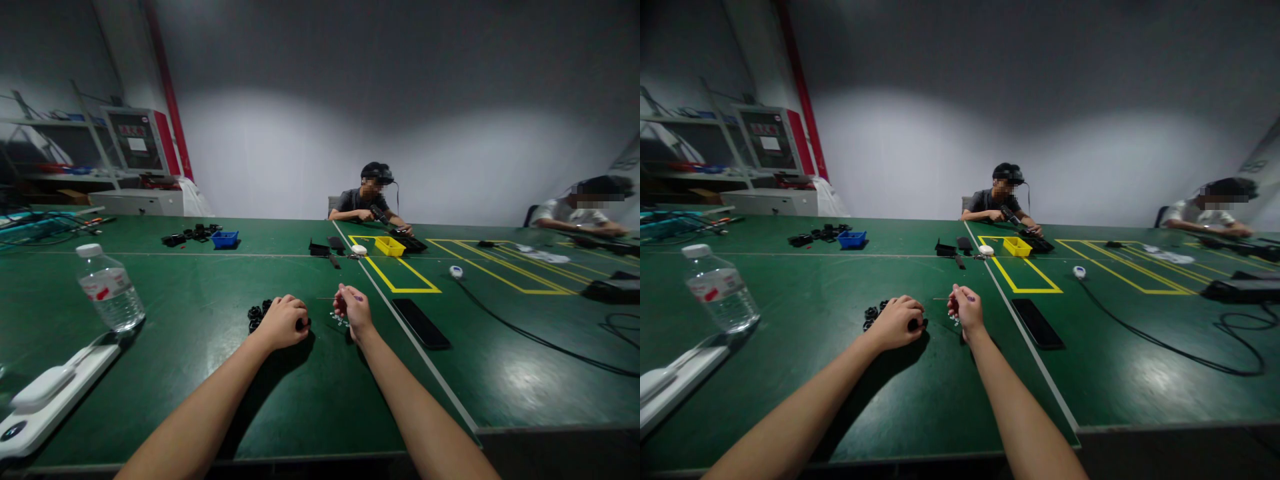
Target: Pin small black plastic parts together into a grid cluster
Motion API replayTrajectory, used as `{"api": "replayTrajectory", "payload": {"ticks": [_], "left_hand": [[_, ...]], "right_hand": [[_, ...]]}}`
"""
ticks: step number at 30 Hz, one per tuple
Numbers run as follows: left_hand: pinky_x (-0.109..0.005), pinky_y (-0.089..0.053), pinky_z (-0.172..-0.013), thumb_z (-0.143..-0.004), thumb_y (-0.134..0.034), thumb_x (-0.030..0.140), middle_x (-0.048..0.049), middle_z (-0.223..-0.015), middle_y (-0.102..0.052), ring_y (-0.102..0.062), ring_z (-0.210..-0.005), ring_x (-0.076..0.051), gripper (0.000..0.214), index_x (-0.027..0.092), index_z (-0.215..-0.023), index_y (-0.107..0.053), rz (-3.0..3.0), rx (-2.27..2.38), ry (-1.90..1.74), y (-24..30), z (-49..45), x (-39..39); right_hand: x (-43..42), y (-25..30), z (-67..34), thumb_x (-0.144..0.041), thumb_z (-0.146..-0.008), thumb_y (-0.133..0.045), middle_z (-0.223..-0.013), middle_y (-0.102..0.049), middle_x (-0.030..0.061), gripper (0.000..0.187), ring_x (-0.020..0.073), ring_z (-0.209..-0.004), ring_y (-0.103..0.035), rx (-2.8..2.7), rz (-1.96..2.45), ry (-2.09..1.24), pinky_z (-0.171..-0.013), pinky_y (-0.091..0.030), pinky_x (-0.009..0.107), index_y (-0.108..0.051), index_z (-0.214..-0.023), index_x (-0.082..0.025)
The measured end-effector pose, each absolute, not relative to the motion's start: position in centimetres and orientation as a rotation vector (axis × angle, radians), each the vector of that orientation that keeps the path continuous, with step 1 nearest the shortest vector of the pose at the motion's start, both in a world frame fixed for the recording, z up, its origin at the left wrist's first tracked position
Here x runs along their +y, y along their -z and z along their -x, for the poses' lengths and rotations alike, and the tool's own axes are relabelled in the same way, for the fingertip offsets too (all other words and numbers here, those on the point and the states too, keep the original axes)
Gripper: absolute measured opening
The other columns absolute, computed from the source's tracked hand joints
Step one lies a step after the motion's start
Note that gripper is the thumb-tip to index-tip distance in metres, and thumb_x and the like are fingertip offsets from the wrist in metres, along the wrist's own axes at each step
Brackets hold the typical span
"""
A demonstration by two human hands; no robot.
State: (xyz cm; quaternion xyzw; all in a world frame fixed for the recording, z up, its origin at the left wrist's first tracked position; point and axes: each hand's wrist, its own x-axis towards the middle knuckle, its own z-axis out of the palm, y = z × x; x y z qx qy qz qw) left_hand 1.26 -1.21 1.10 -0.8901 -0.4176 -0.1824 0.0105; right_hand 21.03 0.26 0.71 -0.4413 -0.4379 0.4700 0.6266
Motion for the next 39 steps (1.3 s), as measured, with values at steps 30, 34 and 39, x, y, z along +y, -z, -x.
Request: {"api": "replayTrajectory", "payload": {"ticks": [30,34,39], "left_hand": [[-0.087,-0.01,-0.088,-0.063,-0.047,0.088,-0.0132,-0.16,-0.012,-0.004,-0.14,-0.054,0.101,0.042,-0.15,-0.019,2.678,-1.781,0.03,0.0,1.0,0.0],[-0.087,-0.013,-0.085,-0.067,-0.044,0.087,-0.012,-0.159,-0.016,-0.01,-0.139,-0.054,0.094,0.047,-0.148,-0.019,2.699,-1.793,0.008,0.3,1.0,0.2],[-0.086,-0.016,-0.086,-0.07,-0.044,0.084,-0.0103,-0.158,-0.021,-0.013,-0.139,-0.052,0.089,0.048,-0.147,-0.021,2.671,-1.772,0.027,0.4,1.1,0.4]], "right_hand": [[0.5,-0.4,-21.1,-0.057,-0.07,-0.069,-0.049,-0.056,-0.0021,0.043,0.0078,-0.038,-0.049,-1.02,1.017,-1.075,-0.034,-0.031,0.016,-0.056,-0.061,-0.017],[0.6,-0.2,-21.2,-0.057,-0.071,-0.069,-0.049,-0.056,-0.002,0.043,0.0079,-0.038,-0.049,-1.028,1.017,-1.074,-0.035,-0.032,0.017,-0.056,-0.062,-0.017],[0.7,-0.2,-21.1,-0.057,-0.07,-0.069,-0.048,-0.056,-0.0024,0.042,0.0078,-0.037,-0.049,-1.019,1.018,-1.073,-0.034,-0.031,0.017,-0.055,-0.062,-0.017]]}}
